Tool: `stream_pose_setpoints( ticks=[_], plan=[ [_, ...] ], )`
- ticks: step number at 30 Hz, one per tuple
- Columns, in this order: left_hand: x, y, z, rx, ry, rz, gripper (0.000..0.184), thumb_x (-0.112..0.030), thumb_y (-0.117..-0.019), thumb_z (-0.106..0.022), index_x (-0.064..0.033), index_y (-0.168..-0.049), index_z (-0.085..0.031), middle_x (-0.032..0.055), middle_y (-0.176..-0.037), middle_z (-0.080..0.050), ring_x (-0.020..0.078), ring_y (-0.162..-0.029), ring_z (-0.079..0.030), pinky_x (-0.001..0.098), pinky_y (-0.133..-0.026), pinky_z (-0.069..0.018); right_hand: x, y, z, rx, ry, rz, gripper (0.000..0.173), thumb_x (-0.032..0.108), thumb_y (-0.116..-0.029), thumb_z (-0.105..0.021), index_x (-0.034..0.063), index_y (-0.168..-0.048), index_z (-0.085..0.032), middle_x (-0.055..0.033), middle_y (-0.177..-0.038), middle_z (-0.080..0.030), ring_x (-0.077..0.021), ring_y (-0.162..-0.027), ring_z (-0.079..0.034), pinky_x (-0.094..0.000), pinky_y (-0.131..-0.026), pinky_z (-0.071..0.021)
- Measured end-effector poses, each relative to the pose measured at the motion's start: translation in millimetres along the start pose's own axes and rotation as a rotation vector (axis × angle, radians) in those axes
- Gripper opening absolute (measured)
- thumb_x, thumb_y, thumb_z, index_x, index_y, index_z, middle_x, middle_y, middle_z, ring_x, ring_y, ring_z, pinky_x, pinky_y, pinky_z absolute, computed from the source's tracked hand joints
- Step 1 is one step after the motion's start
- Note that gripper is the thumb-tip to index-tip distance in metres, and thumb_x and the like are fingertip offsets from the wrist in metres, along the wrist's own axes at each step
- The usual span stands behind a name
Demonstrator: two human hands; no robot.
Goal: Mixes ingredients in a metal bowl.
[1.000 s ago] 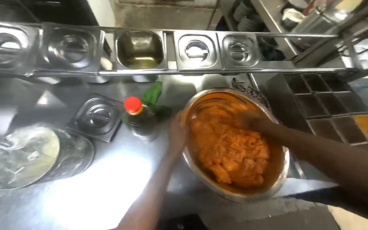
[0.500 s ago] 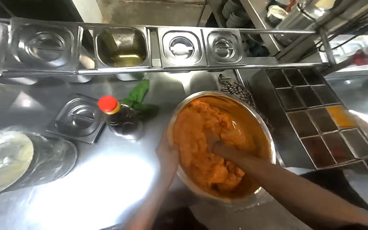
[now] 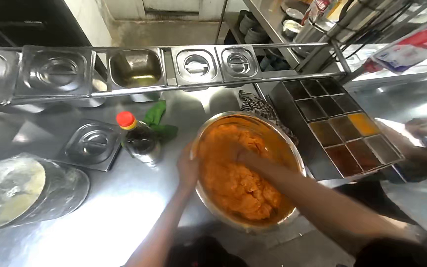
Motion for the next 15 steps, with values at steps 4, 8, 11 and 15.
stream_pose_setpoints(
  ticks=[4, 8, 11, 15],
  plan=[
    [2.2, -11.3, 18.6, 0.023, 0.013, -0.006, 0.061, 0.007, -0.0890, -0.065, -0.0085, -0.147, -0.054, 0.0173, -0.135, -0.063, 0.0301, -0.119, -0.064, 0.0533, -0.097, -0.0543, 5.3, 81.9, -55.8, 0.292, 0.194, 0.088, 0.044, 0.014, -0.1004, -0.062, -0.0058, -0.139, -0.056, -0.0321, -0.141, -0.055, -0.0512, -0.133, -0.051, -0.0700, -0.107, -0.0396],
    [7.8, 3.7, 20.5, 0.065, -0.080, -0.020, 0.066, 0.003, -0.0885, -0.070, -0.0108, -0.150, -0.051, 0.0158, -0.133, -0.065, 0.0294, -0.117, -0.066, 0.0532, -0.097, -0.0544, -60.9, 37.3, -44.8, 0.253, 0.285, -0.129, 0.044, 0.013, -0.0993, -0.064, -0.0098, -0.136, -0.057, -0.0314, -0.144, -0.054, -0.0500, -0.133, -0.051, -0.0665, -0.111, -0.0376],
    [1.9, 12.5, 10.7, -0.007, -0.119, -0.007, 0.066, 0.003, -0.0867, -0.072, -0.0069, -0.149, -0.051, 0.0196, -0.132, -0.065, 0.0338, -0.118, -0.065, 0.0563, -0.100, -0.0515, -28.7, -14.0, -14.6, 0.166, 0.140, -0.205, 0.048, 0.006, -0.1014, -0.059, -0.0167, -0.142, -0.046, -0.0350, -0.149, -0.046, -0.0490, -0.140, -0.045, -0.0606, -0.115, -0.0361],
    [-0.9, 15.5, 2.7, -0.041, -0.127, -0.025, 0.070, 0.004, -0.0888, -0.067, -0.0080, -0.153, -0.045, 0.0225, -0.134, -0.063, 0.0386, -0.119, -0.063, 0.0602, -0.099, -0.0506, 20.5, -7.9, -30.7, 0.113, 0.065, 0.002, 0.047, 0.006, -0.0999, -0.062, -0.0153, -0.140, -0.050, -0.0337, -0.147, -0.049, -0.0481, -0.140, -0.046, -0.0592, -0.115, -0.0375]
  ],
)
Point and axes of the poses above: each hand's wrist, its own y-axis away from the middle knuckle, its own z-axis out of the back of the hand, x = y × z, the point moved 3 cm from there along -y, towards the middle knuckle
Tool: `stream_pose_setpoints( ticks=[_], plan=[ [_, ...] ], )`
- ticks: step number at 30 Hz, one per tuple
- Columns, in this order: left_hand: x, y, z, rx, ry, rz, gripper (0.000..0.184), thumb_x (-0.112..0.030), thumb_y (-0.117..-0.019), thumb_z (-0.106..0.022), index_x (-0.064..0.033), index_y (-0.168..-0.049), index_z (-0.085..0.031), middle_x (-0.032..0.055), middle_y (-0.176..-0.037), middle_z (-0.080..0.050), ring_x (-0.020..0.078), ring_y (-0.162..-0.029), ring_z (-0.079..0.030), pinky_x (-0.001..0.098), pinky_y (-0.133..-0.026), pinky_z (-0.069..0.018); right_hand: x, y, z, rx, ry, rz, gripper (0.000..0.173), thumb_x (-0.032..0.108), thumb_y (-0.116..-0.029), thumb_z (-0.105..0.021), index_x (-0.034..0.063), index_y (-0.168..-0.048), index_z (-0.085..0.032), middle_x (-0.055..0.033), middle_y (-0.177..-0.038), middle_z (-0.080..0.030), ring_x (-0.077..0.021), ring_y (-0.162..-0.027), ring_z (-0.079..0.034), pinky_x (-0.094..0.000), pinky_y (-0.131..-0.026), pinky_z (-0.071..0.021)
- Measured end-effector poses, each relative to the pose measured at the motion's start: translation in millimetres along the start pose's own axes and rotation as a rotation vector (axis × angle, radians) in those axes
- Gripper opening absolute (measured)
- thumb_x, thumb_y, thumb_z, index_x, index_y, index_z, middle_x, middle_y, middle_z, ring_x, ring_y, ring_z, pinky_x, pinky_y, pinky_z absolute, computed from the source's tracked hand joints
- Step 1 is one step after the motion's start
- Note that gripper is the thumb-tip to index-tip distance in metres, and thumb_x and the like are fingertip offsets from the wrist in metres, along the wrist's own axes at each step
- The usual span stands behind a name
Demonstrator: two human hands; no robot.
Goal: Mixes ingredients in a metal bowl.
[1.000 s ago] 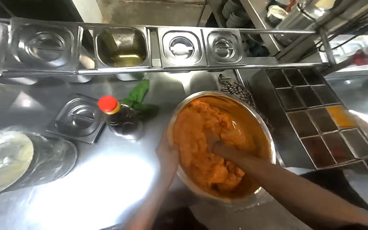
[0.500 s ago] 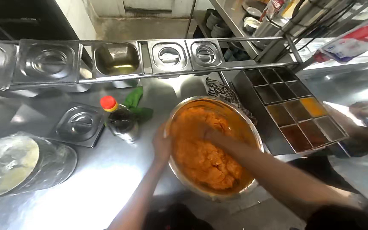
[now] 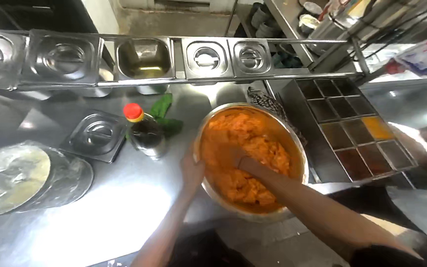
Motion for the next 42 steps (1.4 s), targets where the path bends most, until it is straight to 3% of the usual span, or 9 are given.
stream_pose_setpoints(
  ticks=[9, 15, 18, 21, 25, 31, 36, 39, 42],
  plan=[
    [6.6, -19.3, 10.5, 0.108, 0.091, -0.023, 0.063, 0.002, -0.0896, -0.068, -0.0105, -0.149, -0.052, 0.0172, -0.134, -0.064, 0.0307, -0.120, -0.064, 0.0549, -0.101, -0.0518, -5.6, 85.9, 1.4, 0.127, 0.447, 0.278, 0.039, 0.005, -0.0975, -0.064, -0.0045, -0.135, -0.061, -0.0273, -0.137, -0.059, -0.0456, -0.131, -0.053, -0.0610, -0.110, -0.0407],
    [16.9, -38.5, 13.3, 0.109, 0.164, -0.059, 0.062, 0.008, -0.0864, -0.064, -0.0120, -0.144, -0.057, 0.0113, -0.133, -0.065, 0.0226, -0.117, -0.065, 0.0469, -0.097, -0.0563, 10.3, -37.1, 64.3, -0.042, 0.578, 0.452, 0.035, 0.011, -0.0957, -0.069, 0.0008, -0.129, -0.067, -0.0235, -0.129, -0.065, -0.0444, -0.121, -0.061, -0.0647, -0.101, -0.0474],
    [19.6, -28.8, 17.5, -0.084, 0.202, -0.020, 0.060, 0.011, -0.0830, -0.065, -0.0080, -0.139, -0.060, 0.0136, -0.125, -0.068, 0.0242, -0.110, -0.068, 0.0490, -0.092, -0.0574, -83.1, -38.8, 81.8, -0.180, 0.377, 0.112, 0.032, 0.016, -0.0963, -0.068, -0.0018, -0.123, -0.068, -0.0255, -0.124, -0.066, -0.0454, -0.118, -0.062, -0.0663, -0.098, -0.0481],
    [11.6, -23.0, 10.6, -0.199, 0.228, -0.003, 0.057, 0.014, -0.0825, -0.068, -0.0070, -0.136, -0.063, 0.0117, -0.120, -0.072, 0.0220, -0.105, -0.070, 0.0466, -0.088, -0.0585, -150.5, 11.6, 31.4, -0.146, 0.133, -0.115, 0.043, 0.015, -0.0985, -0.065, -0.0080, -0.134, -0.059, -0.0297, -0.139, -0.058, -0.0476, -0.132, -0.053, -0.0636, -0.109, -0.0415],
    [9.4, -7.3, 1.4, -0.252, 0.243, 0.000, 0.059, 0.014, -0.0821, -0.065, -0.0055, -0.138, -0.061, 0.0136, -0.122, -0.070, 0.0219, -0.107, -0.069, 0.0446, -0.089, -0.0583, -127.7, 74.0, -70.0, 0.021, -0.387, -0.107, 0.042, 0.007, -0.1070, -0.048, -0.0186, -0.140, -0.048, -0.0387, -0.144, -0.049, -0.0487, -0.139, -0.046, -0.0538, -0.118, -0.0335],
    [25.7, 72.2, 3.6, -0.273, 0.104, 0.059, 0.067, 0.002, -0.0830, -0.063, -0.0032, -0.149, -0.050, 0.0175, -0.143, -0.059, 0.0270, -0.127, -0.061, 0.0499, -0.104, -0.0501, -24.5, 71.2, -33.4, -0.026, -1.002, -0.034, 0.036, 0.021, -0.1099, -0.045, -0.0017, -0.136, -0.056, -0.0147, -0.125, -0.062, -0.0151, -0.109, -0.059, -0.0307, -0.096, -0.0490],
    [43.4, 96.7, 30.0, -0.171, 0.325, 0.033, 0.059, -0.003, -0.0879, -0.060, 0.0057, -0.144, -0.047, 0.0194, -0.134, -0.061, 0.0181, -0.115, -0.064, 0.0322, -0.094, -0.0561, -35.8, 84.8, 11.5, -0.046, -0.165, 0.143, 0.033, 0.007, -0.1034, -0.056, -0.0131, -0.130, -0.059, -0.0318, -0.130, -0.061, -0.0424, -0.123, -0.059, -0.0524, -0.108, -0.0440],
    [21.0, 26.4, 56.2, -0.007, 0.164, 0.052, 0.043, -0.017, -0.0989, -0.062, -0.0006, -0.138, -0.057, 0.0166, -0.120, -0.066, 0.0235, -0.105, -0.066, 0.0446, -0.090, -0.0560, -18.4, 71.3, 25.5, -0.167, 0.164, 0.395, 0.024, 0.012, -0.0956, -0.069, -0.0025, -0.115, -0.070, -0.0228, -0.114, -0.068, -0.0358, -0.107, -0.064, -0.0532, -0.096, -0.0499],
    [-12.9, -63.4, 44.9, 0.213, 0.016, 0.064, 0.034, -0.020, -0.1034, -0.061, -0.0043, -0.133, -0.060, 0.0185, -0.119, -0.066, 0.0296, -0.105, -0.065, 0.0530, -0.092, -0.0534, 26.4, 35.3, 59.7, -0.216, 0.480, 0.540, 0.035, 0.012, -0.0938, -0.071, 0.0031, -0.127, -0.068, -0.0210, -0.129, -0.066, -0.0398, -0.123, -0.060, -0.0573, -0.105, -0.0462]
  ],
)
Point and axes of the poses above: each hand's wrist, its own y-axis away from the middle knuckle, its own z-axis out of the back of the hand, x = y × z, the point moved 3 cm from there along -y, towards the middle knuckle
